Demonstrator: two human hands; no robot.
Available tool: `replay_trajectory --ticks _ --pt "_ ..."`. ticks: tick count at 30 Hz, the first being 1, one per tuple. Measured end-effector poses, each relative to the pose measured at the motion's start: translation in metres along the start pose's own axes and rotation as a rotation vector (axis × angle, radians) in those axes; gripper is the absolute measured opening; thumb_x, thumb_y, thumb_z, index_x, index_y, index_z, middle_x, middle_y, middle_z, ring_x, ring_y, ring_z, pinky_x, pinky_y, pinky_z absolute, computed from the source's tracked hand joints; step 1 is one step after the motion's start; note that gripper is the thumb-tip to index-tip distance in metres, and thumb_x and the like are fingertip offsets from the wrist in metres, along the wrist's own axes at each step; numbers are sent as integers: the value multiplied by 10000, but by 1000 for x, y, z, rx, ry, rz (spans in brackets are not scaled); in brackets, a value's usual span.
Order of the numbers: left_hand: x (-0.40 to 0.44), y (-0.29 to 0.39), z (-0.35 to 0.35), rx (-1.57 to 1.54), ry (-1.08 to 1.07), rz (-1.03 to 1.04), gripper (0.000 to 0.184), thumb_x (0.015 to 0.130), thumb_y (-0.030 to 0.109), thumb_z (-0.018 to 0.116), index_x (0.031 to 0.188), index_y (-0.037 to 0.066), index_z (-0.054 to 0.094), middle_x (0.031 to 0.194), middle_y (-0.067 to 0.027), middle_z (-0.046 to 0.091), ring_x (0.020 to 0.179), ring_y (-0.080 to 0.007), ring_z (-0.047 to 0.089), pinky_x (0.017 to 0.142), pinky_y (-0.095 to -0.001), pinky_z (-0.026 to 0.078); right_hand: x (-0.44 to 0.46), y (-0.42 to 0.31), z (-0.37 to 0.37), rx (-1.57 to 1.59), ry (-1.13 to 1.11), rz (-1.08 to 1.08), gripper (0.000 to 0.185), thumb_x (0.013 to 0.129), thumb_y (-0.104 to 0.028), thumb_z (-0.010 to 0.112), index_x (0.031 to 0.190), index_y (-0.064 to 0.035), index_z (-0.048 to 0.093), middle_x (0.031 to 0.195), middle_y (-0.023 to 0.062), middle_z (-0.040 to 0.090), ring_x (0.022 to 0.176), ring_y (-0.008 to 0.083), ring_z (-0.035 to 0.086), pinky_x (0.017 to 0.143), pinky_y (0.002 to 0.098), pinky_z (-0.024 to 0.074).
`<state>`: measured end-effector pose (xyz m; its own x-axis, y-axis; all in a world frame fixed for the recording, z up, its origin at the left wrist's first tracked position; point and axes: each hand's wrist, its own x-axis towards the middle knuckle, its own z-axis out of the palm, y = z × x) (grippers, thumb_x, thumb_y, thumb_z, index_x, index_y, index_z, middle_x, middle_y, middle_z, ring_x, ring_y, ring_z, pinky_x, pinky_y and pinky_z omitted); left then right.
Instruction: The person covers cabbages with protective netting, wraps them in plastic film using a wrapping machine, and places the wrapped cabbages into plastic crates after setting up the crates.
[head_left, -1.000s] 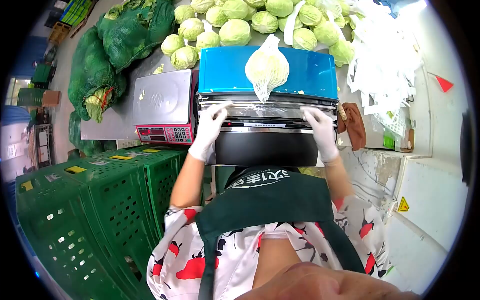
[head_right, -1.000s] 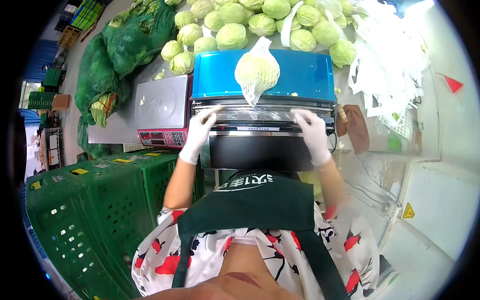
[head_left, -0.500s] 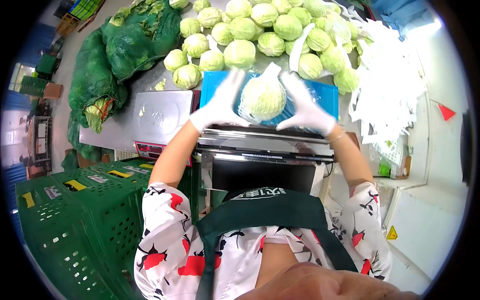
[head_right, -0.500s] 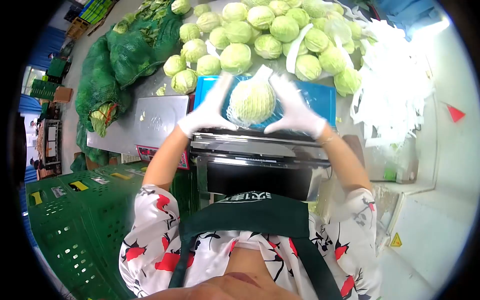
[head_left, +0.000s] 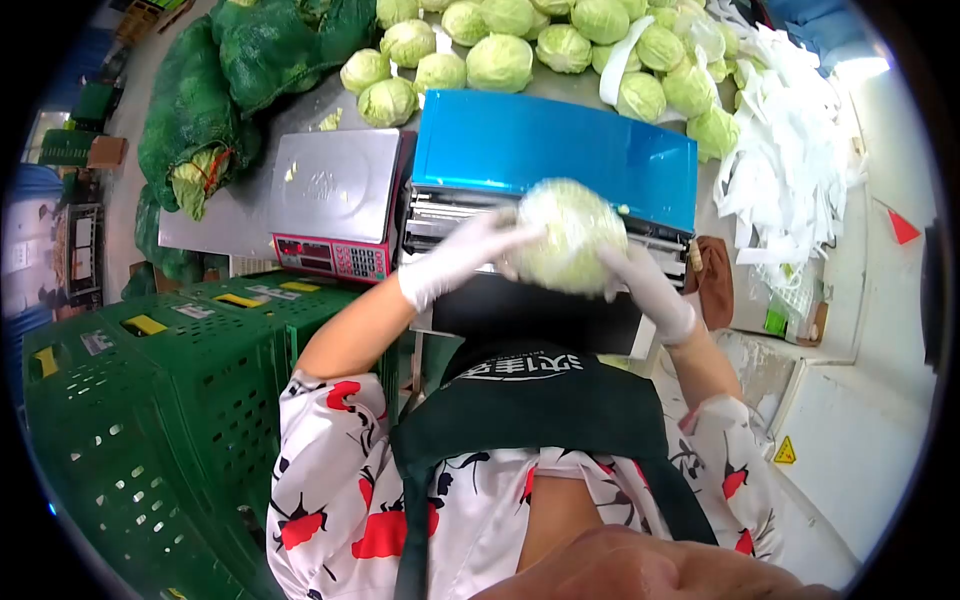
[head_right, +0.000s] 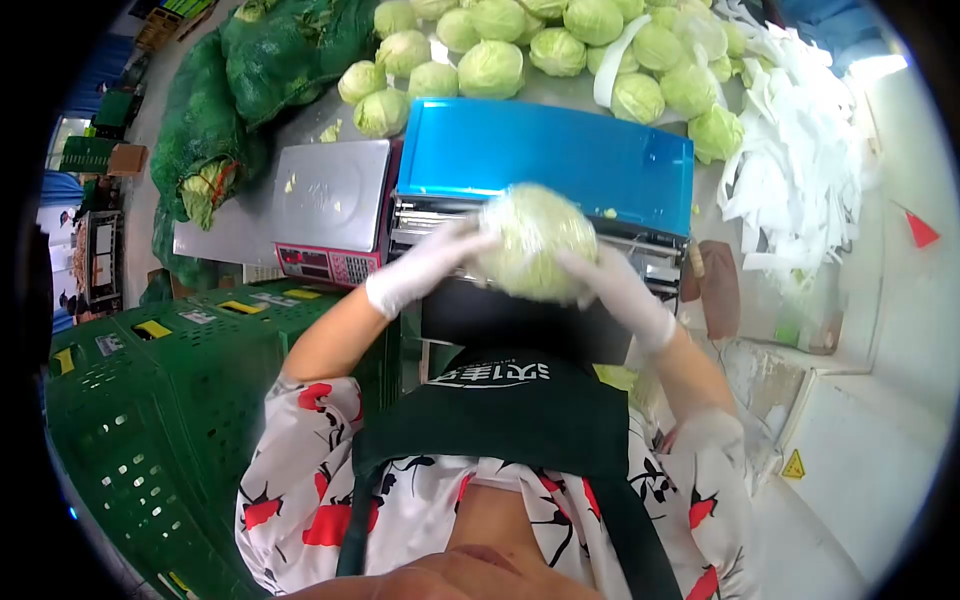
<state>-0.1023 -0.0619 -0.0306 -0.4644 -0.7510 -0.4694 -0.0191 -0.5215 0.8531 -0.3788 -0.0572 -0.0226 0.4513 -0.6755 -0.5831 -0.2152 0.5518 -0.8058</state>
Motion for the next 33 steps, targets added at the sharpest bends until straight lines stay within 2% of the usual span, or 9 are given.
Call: replay_trajectory --ticks 10,15,17,19,20,23,28,31,33 --pt "-45 -143 19 -375 -233 -613 696 990 527 494 1428 -12 461 1302 -179 625 1086 -254 666 927 -362 521 -13 120 46 366 -266 454 755 976 -612 457 1450 -24 445 1359 106 563 1176 152 556 924 337 466" --pt "-76 -160 30 -617 -104 -481 656 1004 338 567 1508 0 318 1341 -161 600 1179 -275 623 1054 -364 462 -30 105 40 730 -471 416 563 1052 -425 429 1494 -76 398 1385 70 560 1272 194 527 1107 340 375" --pt "-98 -163 29 -377 1 -347 686 986 226 626 1523 -7 267 1355 -155 587 1199 -271 611 1081 -356 447 -53 113 30 620 -304 331 466 1026 -306 542 1424 -65 504 1305 84 613 1227 185 560 1074 341 412" --pt "-118 -158 41 549 302 -8 614 890 76 713 1448 72 458 1168 -158 706 987 -216 723 875 -322 576 -77 149 33 -145 161 25 338 972 -179 645 1283 -46 626 1241 95 650 1159 177 599 1005 329 463" --pt "-123 -172 40 764 338 130 558 884 66 710 1406 90 515 1127 -154 718 919 -216 735 815 -325 590 -77 172 28 -806 415 -498 204 976 -183 626 1086 -13 655 1003 76 699 977 134 647 870 282 501" --pt "-111 -174 39 811 571 479 453 934 46 640 1378 97 561 985 -111 740 699 -161 712 635 -296 584 -85 182 39 -212 490 -104 162 988 -172 604 925 -27 639 796 79 661 747 116 634 736 232 478" --pt "-114 -147 28 -10 468 -51 309 1055 193 479 1314 68 593 664 31 518 497 -28 450 457 -203 410 -91 164 18 393 589 137 282 1007 -235 557 828 -22 602 592 13 459 604 119 552 560 336 431" --pt "-101 -264 33 167 232 -191 260 1003 218 526 1085 53 709 734 -84 651 547 -160 575 525 -308 477 -87 267 17 -980 284 -158 255 991 -226 574 858 -20 642 721 21 613 689 188 626 613 383 475" --pt "-83 -295 58 277 126 -135 249 949 206 552 959 32 730 821 -197 712 622 -309 671 610 -419 531 -66 309 48 -480 362 445 272 969 -251 601 973 6 690 913 38 715 784 283 680 683 453 507"
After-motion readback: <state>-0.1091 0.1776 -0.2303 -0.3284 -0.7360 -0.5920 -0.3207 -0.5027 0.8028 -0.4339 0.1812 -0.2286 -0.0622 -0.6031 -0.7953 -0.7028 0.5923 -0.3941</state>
